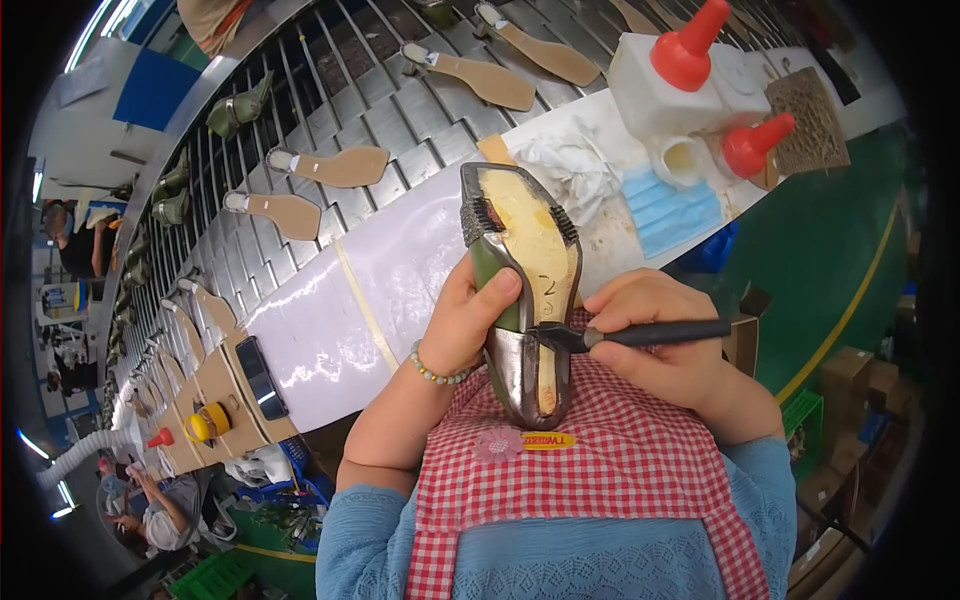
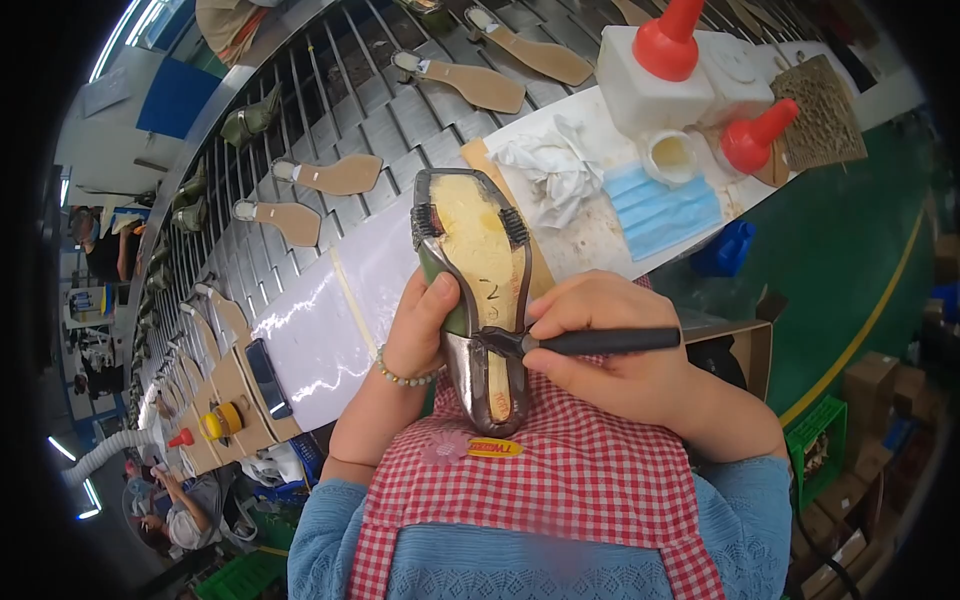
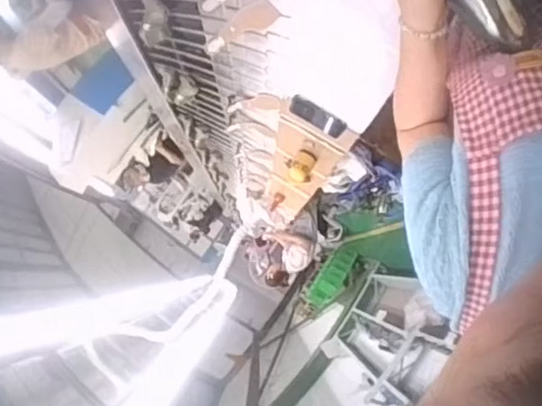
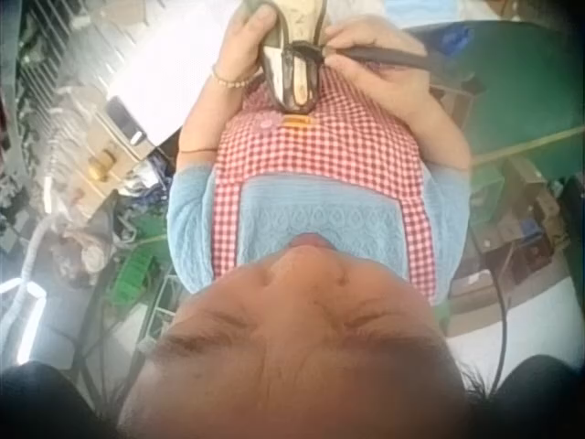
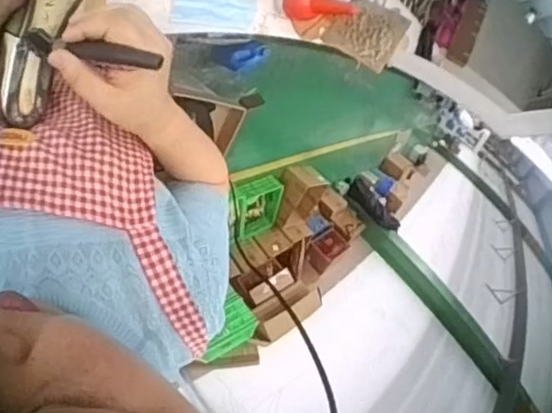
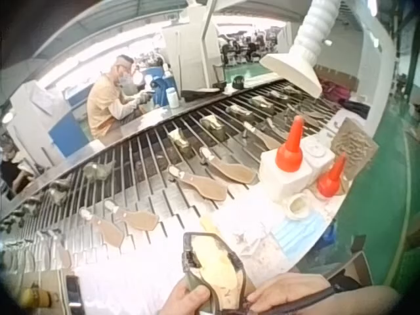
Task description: Applying adhesive to the base of shoe uppers on an assembly line using a brush.
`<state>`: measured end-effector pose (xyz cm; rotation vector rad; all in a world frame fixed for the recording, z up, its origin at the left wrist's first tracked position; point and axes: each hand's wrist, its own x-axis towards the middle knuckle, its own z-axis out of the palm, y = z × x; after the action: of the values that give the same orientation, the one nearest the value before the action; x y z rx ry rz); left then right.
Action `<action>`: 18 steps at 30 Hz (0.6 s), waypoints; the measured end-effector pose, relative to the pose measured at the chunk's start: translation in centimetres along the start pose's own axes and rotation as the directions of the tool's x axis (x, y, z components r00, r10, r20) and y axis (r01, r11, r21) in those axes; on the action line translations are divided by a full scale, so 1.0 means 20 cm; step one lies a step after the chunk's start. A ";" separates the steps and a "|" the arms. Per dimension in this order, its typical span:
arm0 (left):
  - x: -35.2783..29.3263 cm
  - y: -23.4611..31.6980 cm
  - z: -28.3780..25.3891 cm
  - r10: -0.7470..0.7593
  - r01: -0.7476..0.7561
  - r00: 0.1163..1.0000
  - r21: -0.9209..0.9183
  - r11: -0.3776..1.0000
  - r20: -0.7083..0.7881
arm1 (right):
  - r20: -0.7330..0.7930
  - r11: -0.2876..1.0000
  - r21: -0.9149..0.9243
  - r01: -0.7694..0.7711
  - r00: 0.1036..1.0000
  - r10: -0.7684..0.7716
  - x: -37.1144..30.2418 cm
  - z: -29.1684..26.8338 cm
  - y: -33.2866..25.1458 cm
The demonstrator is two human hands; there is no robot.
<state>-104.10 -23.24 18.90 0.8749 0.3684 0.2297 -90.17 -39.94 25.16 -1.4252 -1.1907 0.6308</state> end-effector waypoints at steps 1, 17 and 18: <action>0.00 0.00 0.00 -0.002 0.002 1.000 -0.005 1.000 -0.003 | 0.009 0.979 -0.162 0.128 0.992 -0.128 0.01 0.00 -0.01; -0.03 0.01 -0.01 -0.033 0.033 0.999 0.003 0.999 0.028 | 0.116 0.994 0.087 -0.064 0.992 0.054 0.00 0.01 -0.01; -0.02 0.01 -0.01 -0.032 0.032 0.999 0.002 0.999 0.019 | 0.061 0.999 -0.041 0.031 0.998 -0.029 0.01 0.01 -0.01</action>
<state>-104.64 -23.09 19.00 0.8718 0.3651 0.1911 -90.35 -39.76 25.41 -1.4297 -1.2771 0.6345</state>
